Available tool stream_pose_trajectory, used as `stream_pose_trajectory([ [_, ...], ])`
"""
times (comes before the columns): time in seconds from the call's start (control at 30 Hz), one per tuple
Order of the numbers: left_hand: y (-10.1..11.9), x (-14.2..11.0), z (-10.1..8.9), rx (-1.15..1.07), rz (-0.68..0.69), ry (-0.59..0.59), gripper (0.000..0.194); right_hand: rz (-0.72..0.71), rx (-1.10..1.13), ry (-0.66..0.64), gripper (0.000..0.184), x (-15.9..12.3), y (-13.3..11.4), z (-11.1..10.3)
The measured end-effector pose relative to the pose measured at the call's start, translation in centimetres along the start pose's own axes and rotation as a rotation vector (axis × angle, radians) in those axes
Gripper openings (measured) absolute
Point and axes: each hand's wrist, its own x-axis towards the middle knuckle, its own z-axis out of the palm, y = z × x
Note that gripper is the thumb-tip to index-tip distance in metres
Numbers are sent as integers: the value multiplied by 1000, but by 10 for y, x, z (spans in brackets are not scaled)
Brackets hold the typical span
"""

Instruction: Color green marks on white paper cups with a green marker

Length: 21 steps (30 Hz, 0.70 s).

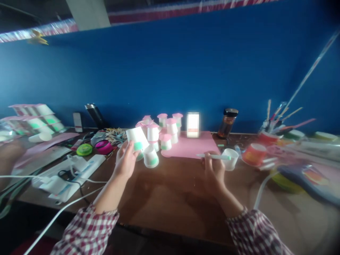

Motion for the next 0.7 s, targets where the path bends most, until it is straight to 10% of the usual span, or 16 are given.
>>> stream_pose_trajectory([
  [0.2,3,9,-19,53,-98,9,42,-32,-49,-15,28,0,0,-1],
  [0.47,-21,7,-16,432,161,85,36,-55,-50,-30,27,-1,0,-1],
  [0.7,-49,1,-36,936,135,-67,47,-76,-45,-59,28,1,3,0],
])
